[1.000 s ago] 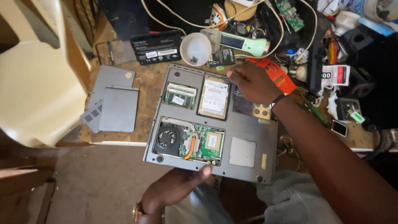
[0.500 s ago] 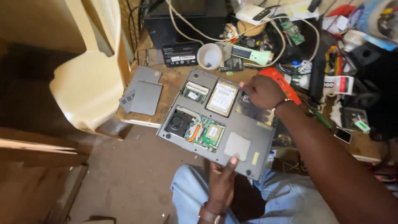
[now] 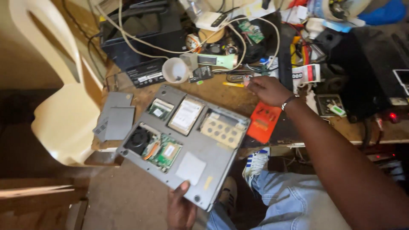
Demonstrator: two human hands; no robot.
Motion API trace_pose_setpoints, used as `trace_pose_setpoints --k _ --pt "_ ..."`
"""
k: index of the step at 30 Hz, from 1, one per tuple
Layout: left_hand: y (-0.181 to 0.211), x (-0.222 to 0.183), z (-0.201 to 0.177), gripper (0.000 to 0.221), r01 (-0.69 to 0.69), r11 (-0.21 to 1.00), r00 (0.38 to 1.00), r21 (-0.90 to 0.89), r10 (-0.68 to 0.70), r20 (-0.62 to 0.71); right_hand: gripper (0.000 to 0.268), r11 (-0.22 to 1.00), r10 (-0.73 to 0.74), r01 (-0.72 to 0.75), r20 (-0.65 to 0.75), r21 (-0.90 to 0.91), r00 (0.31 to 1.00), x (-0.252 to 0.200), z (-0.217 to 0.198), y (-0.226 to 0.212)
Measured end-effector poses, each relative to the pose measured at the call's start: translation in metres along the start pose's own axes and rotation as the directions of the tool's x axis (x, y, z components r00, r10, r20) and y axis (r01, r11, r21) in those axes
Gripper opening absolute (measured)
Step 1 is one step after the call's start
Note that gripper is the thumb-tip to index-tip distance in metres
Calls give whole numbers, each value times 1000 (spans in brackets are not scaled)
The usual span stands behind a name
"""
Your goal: Repairing a laptop by removing and replacing the hard drive and internal components
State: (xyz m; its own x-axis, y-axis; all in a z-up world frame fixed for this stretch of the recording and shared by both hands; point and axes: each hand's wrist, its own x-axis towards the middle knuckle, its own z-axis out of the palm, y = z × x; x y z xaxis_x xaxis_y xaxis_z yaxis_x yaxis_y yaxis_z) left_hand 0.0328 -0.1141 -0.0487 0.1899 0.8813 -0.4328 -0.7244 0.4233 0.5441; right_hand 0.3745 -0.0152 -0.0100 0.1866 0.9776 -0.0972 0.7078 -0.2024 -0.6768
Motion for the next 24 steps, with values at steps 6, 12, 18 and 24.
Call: trace_pose_setpoints --k 6,12,18,24 --pt "19 -1 -4 67 23 995 996 95 -15 -83 34 990 82 -119 363 82 928 -23 -20 -37" --pt "29 -4 9 67 24 995 992 95 -12 -129 21 992 93 -16 636 -125 766 -19 -19 -21" --pt "27 5 -29 57 20 993 997 117 -11 -79 18 791 32 -15 17 -612 999 -10 -35 6" --pt "44 -8 -12 64 28 985 991 171 -4 -136 44 768 -368 54 -371 -638 853 -19 -32 -17"
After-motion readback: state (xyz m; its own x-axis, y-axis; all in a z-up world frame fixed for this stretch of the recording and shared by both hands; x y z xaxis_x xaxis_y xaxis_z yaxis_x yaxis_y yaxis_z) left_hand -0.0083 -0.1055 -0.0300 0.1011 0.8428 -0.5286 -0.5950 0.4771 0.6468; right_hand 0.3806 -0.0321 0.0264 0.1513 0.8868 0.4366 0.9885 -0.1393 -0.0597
